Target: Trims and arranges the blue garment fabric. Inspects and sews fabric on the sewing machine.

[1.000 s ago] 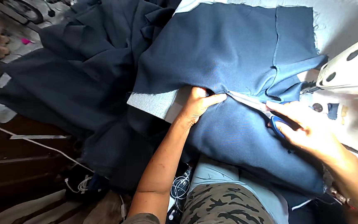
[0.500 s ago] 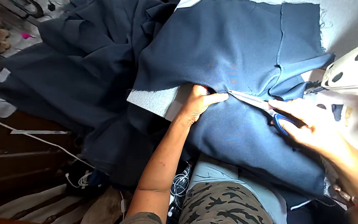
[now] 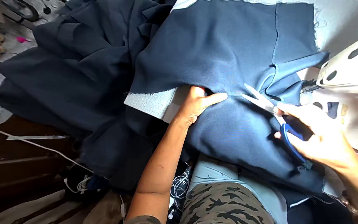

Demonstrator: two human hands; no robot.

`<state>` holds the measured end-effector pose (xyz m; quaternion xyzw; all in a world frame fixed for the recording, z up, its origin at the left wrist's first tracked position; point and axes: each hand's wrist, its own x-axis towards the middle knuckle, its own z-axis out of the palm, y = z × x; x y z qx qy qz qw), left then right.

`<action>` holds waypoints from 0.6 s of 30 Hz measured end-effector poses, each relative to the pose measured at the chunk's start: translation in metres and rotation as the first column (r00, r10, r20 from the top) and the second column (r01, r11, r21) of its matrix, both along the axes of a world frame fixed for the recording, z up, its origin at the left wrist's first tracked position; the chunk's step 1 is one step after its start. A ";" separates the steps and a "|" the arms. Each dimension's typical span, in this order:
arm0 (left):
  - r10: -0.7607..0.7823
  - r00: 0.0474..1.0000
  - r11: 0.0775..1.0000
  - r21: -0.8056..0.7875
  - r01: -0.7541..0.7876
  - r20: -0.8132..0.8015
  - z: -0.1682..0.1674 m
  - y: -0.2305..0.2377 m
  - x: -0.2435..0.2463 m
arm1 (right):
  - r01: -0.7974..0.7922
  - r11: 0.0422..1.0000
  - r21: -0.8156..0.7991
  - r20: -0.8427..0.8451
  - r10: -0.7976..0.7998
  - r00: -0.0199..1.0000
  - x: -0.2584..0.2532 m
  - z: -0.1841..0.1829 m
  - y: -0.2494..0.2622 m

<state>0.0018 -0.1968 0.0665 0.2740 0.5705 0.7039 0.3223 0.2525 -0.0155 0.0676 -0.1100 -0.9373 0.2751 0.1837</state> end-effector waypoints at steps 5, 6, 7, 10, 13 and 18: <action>0.016 1.000 1.000 0.001 -0.016 -0.021 -0.001 0.000 0.002 | -0.012 0.999 0.032 -0.013 0.012 1.000 -0.004 -0.003 0.000; 0.018 1.000 1.000 0.001 -0.018 -0.023 -0.001 0.000 0.002 | -0.020 0.999 0.029 -0.017 0.020 1.000 -0.006 -0.003 0.000; 0.017 1.000 1.000 -0.001 -0.017 -0.020 -0.001 0.000 0.002 | -0.029 0.999 0.026 -0.022 0.030 0.999 -0.007 -0.003 0.001; 0.021 1.000 1.000 -0.007 -0.021 -0.017 0.000 0.000 0.002 | -0.050 0.998 0.028 -0.017 0.050 0.999 -0.011 -0.003 0.001; 0.015 1.000 1.000 0.000 -0.015 -0.018 0.000 0.000 0.001 | -0.061 0.997 0.041 -0.014 0.062 0.998 -0.014 -0.003 0.001; -0.001 1.000 1.000 -0.001 0.001 -0.004 0.001 -0.001 0.001 | -0.056 0.997 0.045 -0.028 0.057 0.998 -0.017 -0.001 0.001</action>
